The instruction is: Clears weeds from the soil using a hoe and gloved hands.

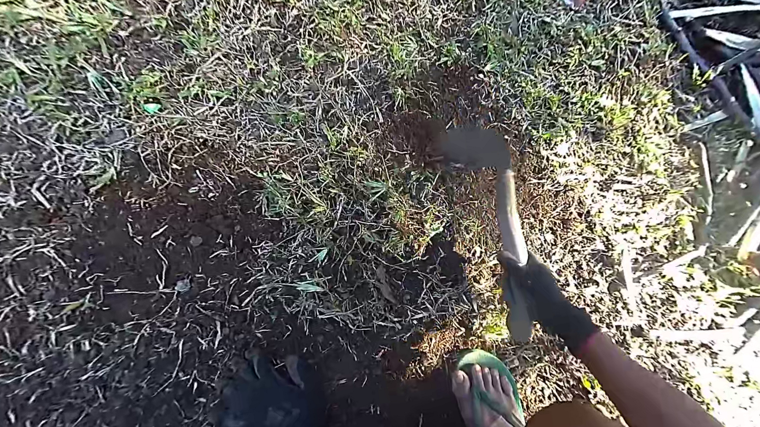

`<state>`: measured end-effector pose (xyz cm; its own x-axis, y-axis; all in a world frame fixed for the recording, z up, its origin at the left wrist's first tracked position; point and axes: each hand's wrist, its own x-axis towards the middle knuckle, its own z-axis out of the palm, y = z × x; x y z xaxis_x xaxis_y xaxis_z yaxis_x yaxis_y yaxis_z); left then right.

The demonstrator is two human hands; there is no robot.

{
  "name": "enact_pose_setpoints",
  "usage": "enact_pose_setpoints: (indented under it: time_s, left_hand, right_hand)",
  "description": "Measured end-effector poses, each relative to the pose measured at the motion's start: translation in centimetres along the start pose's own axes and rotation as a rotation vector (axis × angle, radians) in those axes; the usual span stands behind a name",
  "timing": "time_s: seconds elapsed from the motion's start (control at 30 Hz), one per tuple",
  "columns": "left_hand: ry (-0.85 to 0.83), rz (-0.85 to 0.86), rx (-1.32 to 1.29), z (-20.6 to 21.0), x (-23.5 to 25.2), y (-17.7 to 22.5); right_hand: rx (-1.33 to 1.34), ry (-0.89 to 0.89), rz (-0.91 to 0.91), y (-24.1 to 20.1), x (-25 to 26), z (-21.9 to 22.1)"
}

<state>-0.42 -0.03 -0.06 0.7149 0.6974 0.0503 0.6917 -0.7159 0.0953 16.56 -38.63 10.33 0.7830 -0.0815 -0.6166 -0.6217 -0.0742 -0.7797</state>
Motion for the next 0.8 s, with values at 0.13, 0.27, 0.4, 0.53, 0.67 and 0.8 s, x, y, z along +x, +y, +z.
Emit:
enact_pose_setpoints:
  time_s: [0.13,0.27,0.4,0.53,0.67,0.8]
  left_hand:
    - [0.002,0.003,0.005,0.0,0.1,-0.2]
    - [0.031,0.014,-0.004,0.1,0.0,-0.1]
    - [0.02,0.0,-0.031,-0.1,-0.1,0.1]
    - [0.027,0.005,-0.036,0.1,0.0,0.1]
    - [0.031,0.01,-0.031,-0.1,-0.2,0.1]
    - [0.032,0.005,-0.024,0.1,0.0,0.0]
  right_hand:
    - [0.405,0.192,-0.141,-2.8,3.0,1.9]
    - [0.478,0.02,-0.094,-0.3,4.3,5.6]
    - [0.125,-0.164,0.148,2.7,-0.4,3.7]
    - [-0.103,-0.033,0.057,0.7,-2.3,-0.1]
    - [0.353,0.059,-0.094,-2.0,1.2,1.5]
    - [0.569,-0.047,-0.099,0.0,4.3,7.1]
